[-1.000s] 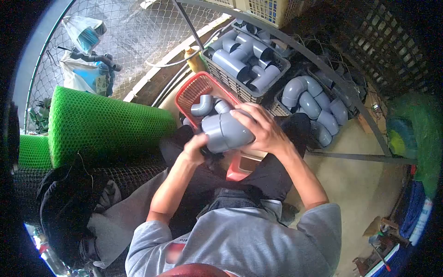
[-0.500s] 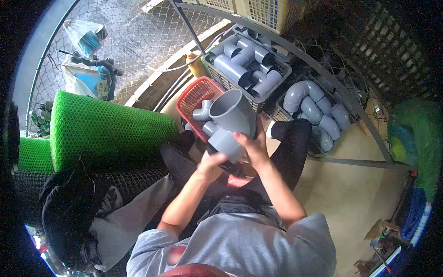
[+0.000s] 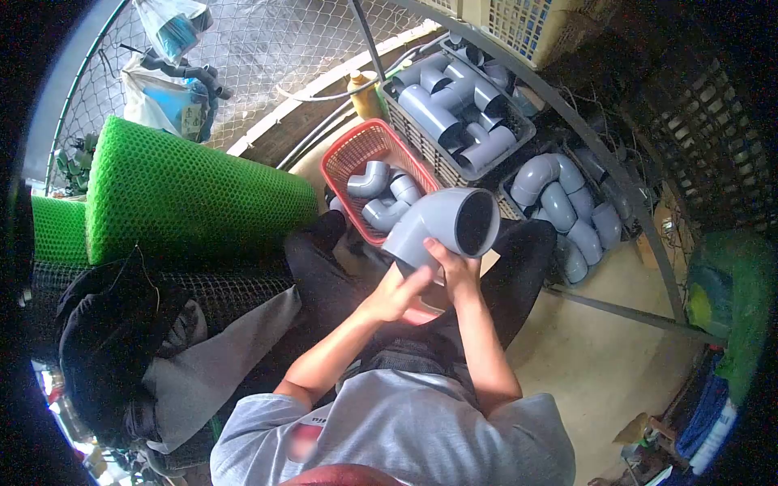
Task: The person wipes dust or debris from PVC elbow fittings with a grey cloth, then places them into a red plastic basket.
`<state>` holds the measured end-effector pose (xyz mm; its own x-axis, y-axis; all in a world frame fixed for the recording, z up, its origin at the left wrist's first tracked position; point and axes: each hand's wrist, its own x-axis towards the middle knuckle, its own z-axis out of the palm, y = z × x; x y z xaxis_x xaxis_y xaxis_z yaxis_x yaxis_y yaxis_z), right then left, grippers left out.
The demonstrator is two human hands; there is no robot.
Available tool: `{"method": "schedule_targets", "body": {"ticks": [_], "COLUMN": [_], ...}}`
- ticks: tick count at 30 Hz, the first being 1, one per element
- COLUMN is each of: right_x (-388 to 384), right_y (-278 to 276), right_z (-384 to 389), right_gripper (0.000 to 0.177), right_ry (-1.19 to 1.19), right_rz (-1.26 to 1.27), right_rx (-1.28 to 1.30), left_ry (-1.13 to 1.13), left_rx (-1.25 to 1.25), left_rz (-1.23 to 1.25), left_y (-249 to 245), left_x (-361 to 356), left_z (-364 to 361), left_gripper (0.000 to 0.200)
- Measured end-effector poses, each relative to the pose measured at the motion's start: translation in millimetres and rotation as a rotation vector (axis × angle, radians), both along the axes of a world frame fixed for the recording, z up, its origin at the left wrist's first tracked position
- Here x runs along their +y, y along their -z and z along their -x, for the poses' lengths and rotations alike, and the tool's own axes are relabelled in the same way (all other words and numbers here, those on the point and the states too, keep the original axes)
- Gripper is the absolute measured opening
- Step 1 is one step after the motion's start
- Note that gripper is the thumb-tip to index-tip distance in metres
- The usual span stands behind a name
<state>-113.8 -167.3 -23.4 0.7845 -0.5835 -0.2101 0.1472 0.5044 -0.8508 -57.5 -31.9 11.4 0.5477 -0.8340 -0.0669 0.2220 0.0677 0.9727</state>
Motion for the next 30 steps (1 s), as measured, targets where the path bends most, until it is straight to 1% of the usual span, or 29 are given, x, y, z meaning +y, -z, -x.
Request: {"method": "schedule_targets", "body": {"ticks": [1, 2, 3, 4, 5, 7, 8, 9, 12, 13, 15, 16, 17, 18, 19, 20, 21, 22, 23, 24, 25, 26, 27, 28, 29, 30], "right_x": [0.4, -0.5, -8.9, -14.0, -18.8, -31.5, -37.2, -41.6, -50.5, -47.4, -38.0, -31.4, -25.5, -13.4, -1.6, 1.6, 1.2, -3.6, -9.4, -13.7, -13.1, -18.1, -23.8, -26.1, -30.4, -27.5], "right_y": [2.7, 5.2, 8.4, 10.8, 12.5, 22.6, 17.7, 12.7, 16.9, 17.6, 39.5, 48.9, 57.2, 56.4, 55.6, 54.0, 44.5, 50.2, 55.9, 42.2, 27.8, 25.9, 24.6, 22.8, 30.0, 37.1], "right_z": [-2.5, -4.4, -3.3, -3.7, -4.5, -8.9, -12.0, -13.5, -11.8, -8.1, 0.2, 4.5, 10.7, 11.2, 10.5, 11.5, 3.1, 2.1, 2.1, 0.6, -0.9, -2.4, -3.1, -2.2, -1.1, 3.0], "right_gripper": [0.060, 0.060, 0.059, 0.059, 0.058, 0.056, 0.054, 0.053, 0.050, 0.050, 0.050, 0.052, 0.063, 0.070, 0.076, 0.086, 0.086, 0.085, 0.085, 0.082, 0.078, 0.076, 0.074, 0.072, 0.080, 0.082], "right_ry": [0.065, 0.112, 0.124, 0.161, 0.198, 0.280, 0.304, 0.328, 0.276, 0.206, 0.069, -0.006, -0.111, -0.106, -0.102, -0.164, -0.108, -0.085, -0.061, -0.023, 0.026, 0.003, -0.023, -0.116, -0.308, -0.358], "right_rz": [0.093, 0.078, 0.239, 0.260, 0.282, 0.200, 0.165, 0.131, 0.182, 0.155, 0.106, 0.061, 0.072, 0.010, -0.054, -0.117, -0.053, -0.028, -0.001, 0.002, -0.084, -0.116, -0.148, -0.132, -0.087, -0.154], "right_rx": [0.046, -0.040, -0.036, -0.042, -0.048, -0.068, -0.059, -0.050, 0.010, 0.027, 0.042, 0.073, 0.146, 0.075, 0.005, -0.060, -0.013, -0.052, -0.090, -0.145, -0.152, -0.169, -0.186, -0.228, -0.171, -0.184], "left_ry": [-0.042, -0.158, -0.275, -0.195, -0.217, -0.274, -0.334, -0.386, -0.531, -0.481, -0.427, -0.411, -0.393, -0.338, -0.147, -0.129, -0.106, -0.075, -0.067, -0.057, -0.047, 0.018, 0.036, 0.080, 0.124, 0.081], "left_rx": [0.215, 0.543, 0.872, 0.961, 1.048, 0.934, 0.881, 0.780, 0.654, 0.630, 0.611, 0.413, 0.214, -0.194, -0.209, -0.573, -0.936, -0.730, -0.733, -0.758, -0.781, -0.739, -0.841, -0.889, -0.936, -0.905], "left_rz": [0.050, 0.153, 0.256, 0.350, 0.317, 0.162, 0.107, 0.145, 0.211, 0.318, 0.433, 0.383, 0.331, 0.097, -0.227, -0.173, -0.112, -0.132, -0.127, -0.134, -0.142, -0.079, -0.044, -0.025, -0.006, 0.009], "left_y": [22.0, 12.4, 0.6, -3.8, -13.7, 0.2, -12.5, -21.4, -34.1, -37.2, -46.6, -41.0, -34.3, -37.4, -43.8, -36.3, -30.8, -27.9, -22.9, -14.5, -7.6, -7.2, -6.6, -5.4, -5.4, -5.5], "left_x": [0.0, -3.0, -6.0, -0.8, 1.8, 13.9, 19.7, 20.0, 28.6, 29.3, 27.4, 22.6, 16.5, 9.4, 6.1, -3.8, -12.5, -10.3, -7.5, -3.0, 2.7, 7.4, 10.4, 12.4, 13.5, 12.5], "left_z": [3.3, 4.1, 3.5, -5.4, -8.6, -16.7, -19.0, -20.0, -27.2, -28.9, -30.1, -31.0, -34.5, -45.7, -49.6, -56.3, -60.2, -56.8, -52.7, -48.0, -42.5, -38.7, -36.1, -39.6, -44.2, -47.8], "left_gripper": [0.076, 0.072, 0.069, 0.064, 0.053, 0.044, 0.045, 0.048, 0.050, 0.054, 0.058, 0.058, 0.059, 0.057, 0.056, 0.060, 0.064, 0.068, 0.068, 0.069, 0.071, 0.071, 0.071, 0.070, 0.071, 0.070]}}
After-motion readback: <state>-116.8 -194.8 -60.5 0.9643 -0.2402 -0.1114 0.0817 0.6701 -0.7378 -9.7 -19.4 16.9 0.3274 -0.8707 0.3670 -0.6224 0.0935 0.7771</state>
